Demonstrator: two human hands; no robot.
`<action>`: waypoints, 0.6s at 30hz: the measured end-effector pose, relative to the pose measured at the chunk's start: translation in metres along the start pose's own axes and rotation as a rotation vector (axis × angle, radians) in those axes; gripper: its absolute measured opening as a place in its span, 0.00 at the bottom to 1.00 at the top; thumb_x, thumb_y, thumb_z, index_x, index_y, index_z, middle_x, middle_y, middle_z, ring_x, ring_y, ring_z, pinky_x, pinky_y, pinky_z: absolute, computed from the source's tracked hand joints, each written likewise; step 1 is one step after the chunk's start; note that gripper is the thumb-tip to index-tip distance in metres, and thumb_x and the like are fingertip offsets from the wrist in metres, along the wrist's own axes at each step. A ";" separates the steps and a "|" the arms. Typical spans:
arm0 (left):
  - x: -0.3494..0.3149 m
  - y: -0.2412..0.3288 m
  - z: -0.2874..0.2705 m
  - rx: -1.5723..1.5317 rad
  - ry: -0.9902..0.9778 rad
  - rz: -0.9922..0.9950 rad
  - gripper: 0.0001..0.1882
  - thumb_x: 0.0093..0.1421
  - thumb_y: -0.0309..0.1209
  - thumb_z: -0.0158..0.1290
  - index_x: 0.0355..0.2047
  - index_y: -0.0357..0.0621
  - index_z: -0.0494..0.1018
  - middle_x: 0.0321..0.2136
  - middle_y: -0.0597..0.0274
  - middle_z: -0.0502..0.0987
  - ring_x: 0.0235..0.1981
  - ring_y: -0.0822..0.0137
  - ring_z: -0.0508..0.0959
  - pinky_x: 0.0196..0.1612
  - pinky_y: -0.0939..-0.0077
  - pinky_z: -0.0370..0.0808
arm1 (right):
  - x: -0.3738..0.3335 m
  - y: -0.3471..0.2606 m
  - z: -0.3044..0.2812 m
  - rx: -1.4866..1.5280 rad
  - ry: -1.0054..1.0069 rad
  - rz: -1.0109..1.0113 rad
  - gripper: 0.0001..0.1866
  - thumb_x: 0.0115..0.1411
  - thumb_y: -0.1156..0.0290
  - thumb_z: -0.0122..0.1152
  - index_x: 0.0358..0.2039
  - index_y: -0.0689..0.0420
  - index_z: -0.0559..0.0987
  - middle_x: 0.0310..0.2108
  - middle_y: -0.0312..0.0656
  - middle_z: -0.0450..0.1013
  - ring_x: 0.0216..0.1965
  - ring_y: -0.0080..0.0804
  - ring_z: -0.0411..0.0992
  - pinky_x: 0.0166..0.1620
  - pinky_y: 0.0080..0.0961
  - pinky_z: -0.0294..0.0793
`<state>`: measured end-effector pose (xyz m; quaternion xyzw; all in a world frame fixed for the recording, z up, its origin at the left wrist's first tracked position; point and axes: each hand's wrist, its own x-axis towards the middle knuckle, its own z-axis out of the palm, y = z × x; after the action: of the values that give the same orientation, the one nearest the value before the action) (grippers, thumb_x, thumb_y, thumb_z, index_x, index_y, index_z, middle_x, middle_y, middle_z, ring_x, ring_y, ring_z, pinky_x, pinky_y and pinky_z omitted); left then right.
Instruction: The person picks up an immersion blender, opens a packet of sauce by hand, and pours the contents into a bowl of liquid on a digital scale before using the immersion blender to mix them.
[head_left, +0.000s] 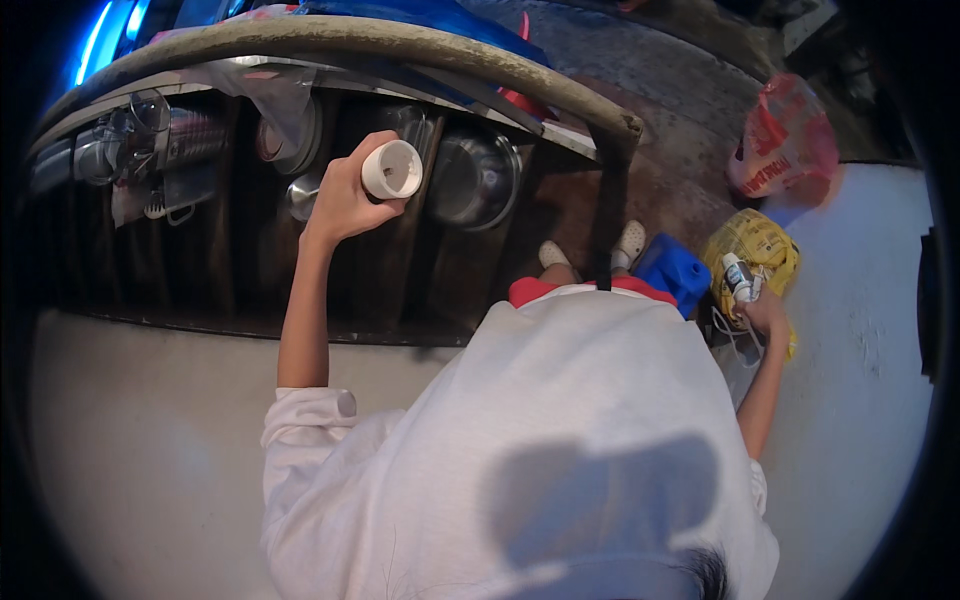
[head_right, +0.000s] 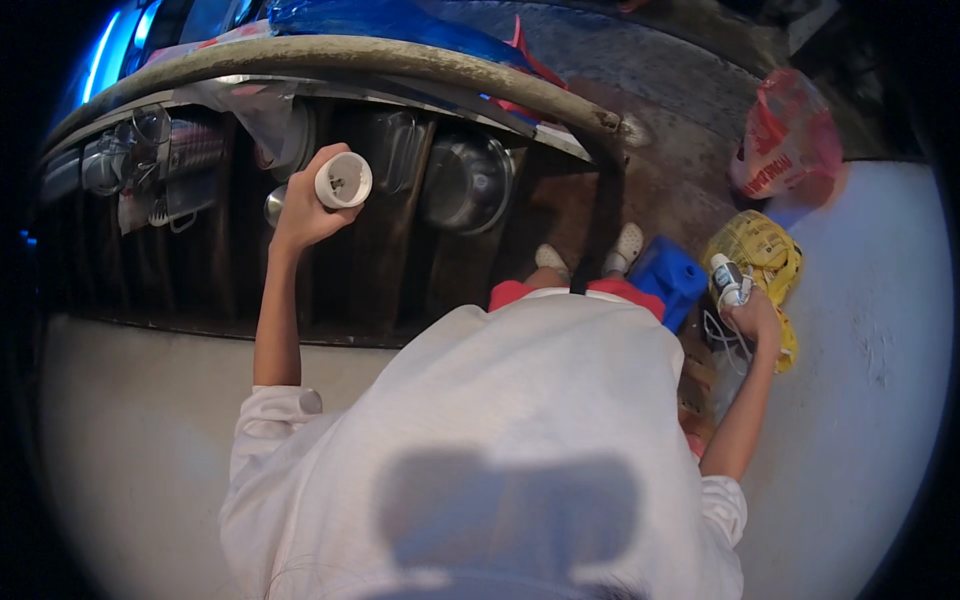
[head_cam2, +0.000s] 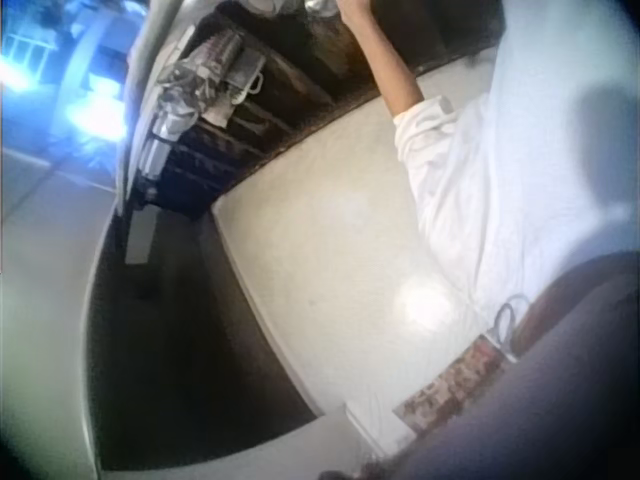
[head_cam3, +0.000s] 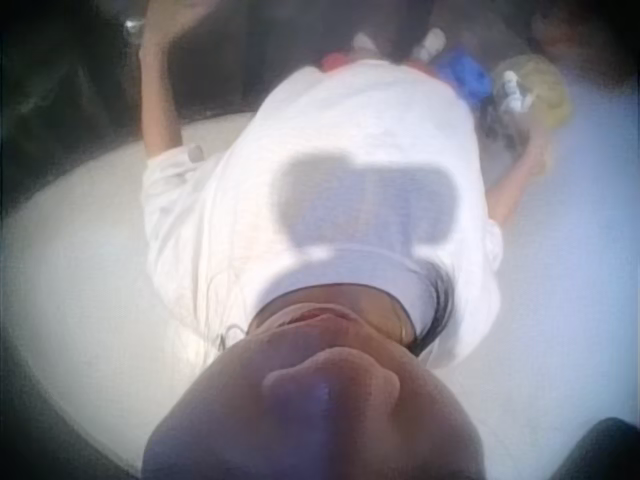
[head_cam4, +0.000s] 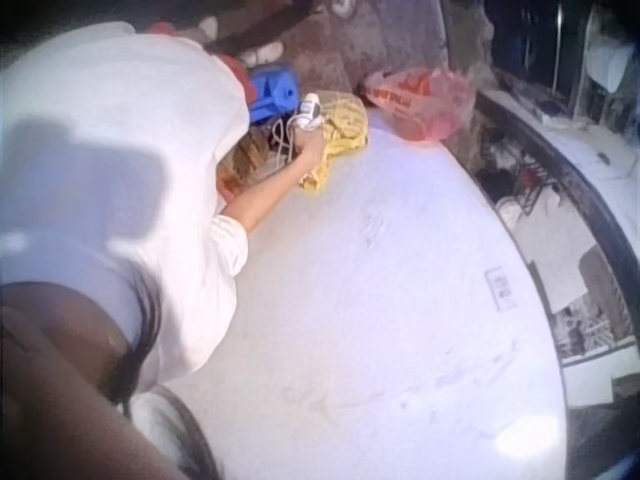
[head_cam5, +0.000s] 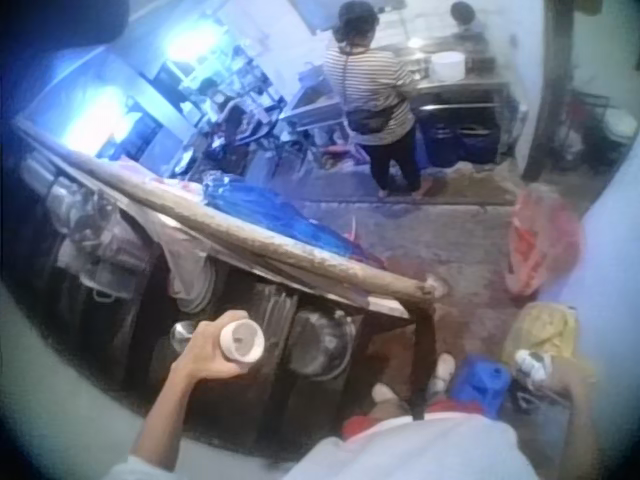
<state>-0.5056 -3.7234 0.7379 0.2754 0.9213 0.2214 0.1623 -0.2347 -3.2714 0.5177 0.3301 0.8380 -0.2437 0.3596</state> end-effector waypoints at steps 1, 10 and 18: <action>-0.002 0.006 -0.003 -0.019 0.014 0.040 0.26 0.34 0.25 0.56 0.39 0.39 0.66 0.29 0.63 0.71 0.31 0.75 0.71 0.38 0.81 0.67 | 0.002 0.002 0.002 0.008 0.009 -0.004 0.31 0.31 0.63 0.63 0.39 0.64 0.70 0.35 0.58 0.70 0.40 0.50 0.68 0.43 0.35 0.66; -0.013 0.042 -0.014 -0.160 0.177 0.306 0.27 0.29 0.26 0.58 0.36 0.39 0.67 0.28 0.64 0.73 0.28 0.73 0.74 0.34 0.82 0.69 | 0.010 0.010 0.003 -0.003 0.009 -0.057 0.34 0.31 0.63 0.63 0.42 0.65 0.68 0.37 0.58 0.69 0.40 0.51 0.68 0.44 0.35 0.66; 0.004 0.046 -0.003 0.016 0.040 0.156 0.26 0.32 0.29 0.57 0.36 0.43 0.67 0.23 0.57 0.73 0.25 0.62 0.76 0.31 0.75 0.72 | 0.022 0.023 0.004 -0.010 0.028 -0.060 0.34 0.31 0.63 0.62 0.41 0.69 0.68 0.36 0.60 0.69 0.40 0.51 0.68 0.44 0.35 0.66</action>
<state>-0.4897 -3.6873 0.7630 0.3433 0.9017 0.2317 0.1237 -0.2275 -3.2504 0.4947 0.3063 0.8537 -0.2456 0.3420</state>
